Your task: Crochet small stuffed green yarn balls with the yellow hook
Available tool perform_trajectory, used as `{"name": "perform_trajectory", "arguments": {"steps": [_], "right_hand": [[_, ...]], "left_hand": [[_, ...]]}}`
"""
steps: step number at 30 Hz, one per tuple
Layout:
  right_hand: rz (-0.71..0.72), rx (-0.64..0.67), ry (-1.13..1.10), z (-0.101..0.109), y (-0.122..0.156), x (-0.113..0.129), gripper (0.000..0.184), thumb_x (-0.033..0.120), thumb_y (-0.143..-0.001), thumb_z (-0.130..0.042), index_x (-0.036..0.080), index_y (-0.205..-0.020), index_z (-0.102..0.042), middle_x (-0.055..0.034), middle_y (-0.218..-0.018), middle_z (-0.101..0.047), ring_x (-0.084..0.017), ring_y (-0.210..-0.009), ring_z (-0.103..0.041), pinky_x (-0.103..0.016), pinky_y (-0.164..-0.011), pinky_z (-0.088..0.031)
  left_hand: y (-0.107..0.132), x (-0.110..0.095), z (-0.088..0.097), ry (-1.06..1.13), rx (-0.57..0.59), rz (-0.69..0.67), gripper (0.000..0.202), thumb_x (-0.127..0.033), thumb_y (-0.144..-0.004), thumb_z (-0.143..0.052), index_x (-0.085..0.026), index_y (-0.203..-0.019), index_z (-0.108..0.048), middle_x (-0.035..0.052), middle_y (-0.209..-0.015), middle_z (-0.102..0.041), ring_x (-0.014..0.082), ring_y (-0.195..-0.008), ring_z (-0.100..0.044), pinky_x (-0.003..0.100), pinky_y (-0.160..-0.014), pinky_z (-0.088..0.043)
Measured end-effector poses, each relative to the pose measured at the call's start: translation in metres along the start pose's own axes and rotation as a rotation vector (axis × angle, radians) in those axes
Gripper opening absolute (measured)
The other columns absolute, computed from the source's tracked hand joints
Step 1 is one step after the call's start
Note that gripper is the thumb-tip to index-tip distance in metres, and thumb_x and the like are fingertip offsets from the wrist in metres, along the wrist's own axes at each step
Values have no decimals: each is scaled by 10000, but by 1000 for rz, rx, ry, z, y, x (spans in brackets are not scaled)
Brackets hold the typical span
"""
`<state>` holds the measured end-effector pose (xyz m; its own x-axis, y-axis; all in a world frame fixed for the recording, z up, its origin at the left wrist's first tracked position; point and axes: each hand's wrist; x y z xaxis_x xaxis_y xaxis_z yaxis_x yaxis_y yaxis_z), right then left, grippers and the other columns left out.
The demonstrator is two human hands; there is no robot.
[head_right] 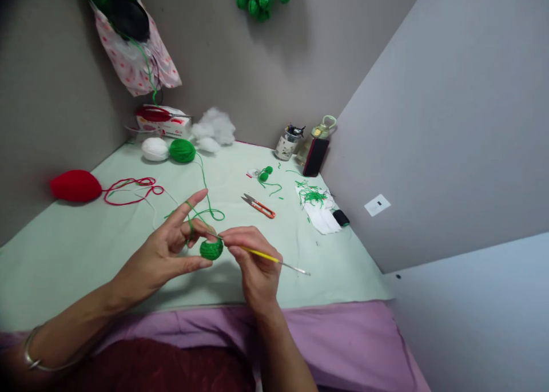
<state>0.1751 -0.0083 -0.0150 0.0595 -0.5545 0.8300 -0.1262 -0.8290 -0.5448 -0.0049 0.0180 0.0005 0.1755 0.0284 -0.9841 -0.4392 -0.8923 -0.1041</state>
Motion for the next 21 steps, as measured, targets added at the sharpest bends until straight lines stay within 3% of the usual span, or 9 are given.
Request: {"name": "perform_trajectory", "arguments": {"steps": [7, 11, 21], "right_hand": [[-146, -6, -269, -2, -3, -2, 123, 378, -952, -698, 293, -917, -780, -12, -865, -779, -144, -710, -662, -301, -697, -548], [-191, 39, -313, 3, -6, 0, 172, 405, -974, -662, 263, -908, -734, -15, -874, -790, -144, -693, -692, -302, -684, -576], [-139, 243, -321, 21, -14, 3, 175, 371, -1015, -604, 268, -963, -736, -17, -929, -804, -139, -731, -720, -308, -715, -593]], "left_hand": [[1, -2, 6, -122, 49, -72, 934, -201, -840, -812, -373, -1607, -307, -33, -1015, -689, 183, -1021, -605, 348, -960, -338], [1, -4, 7, -136, 81, -53, 938, -207, -865, -788, -359, -1627, -262, -39, -1015, -690, 173, -1022, -594, 343, -953, -336], [1, -9, 7, -170, 150, 17, 926, -210, -879, -755, -295, -1637, -230, -20, -1039, -689, 193, -1062, -579, 376, -984, -337]]}}
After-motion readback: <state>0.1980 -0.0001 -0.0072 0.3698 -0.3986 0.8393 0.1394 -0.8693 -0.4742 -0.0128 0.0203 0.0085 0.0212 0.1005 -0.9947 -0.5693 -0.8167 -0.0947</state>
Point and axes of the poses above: each hand's wrist, its own y-axis away from the middle knuckle, its own z-axis out of the back of the hand, x = y × z
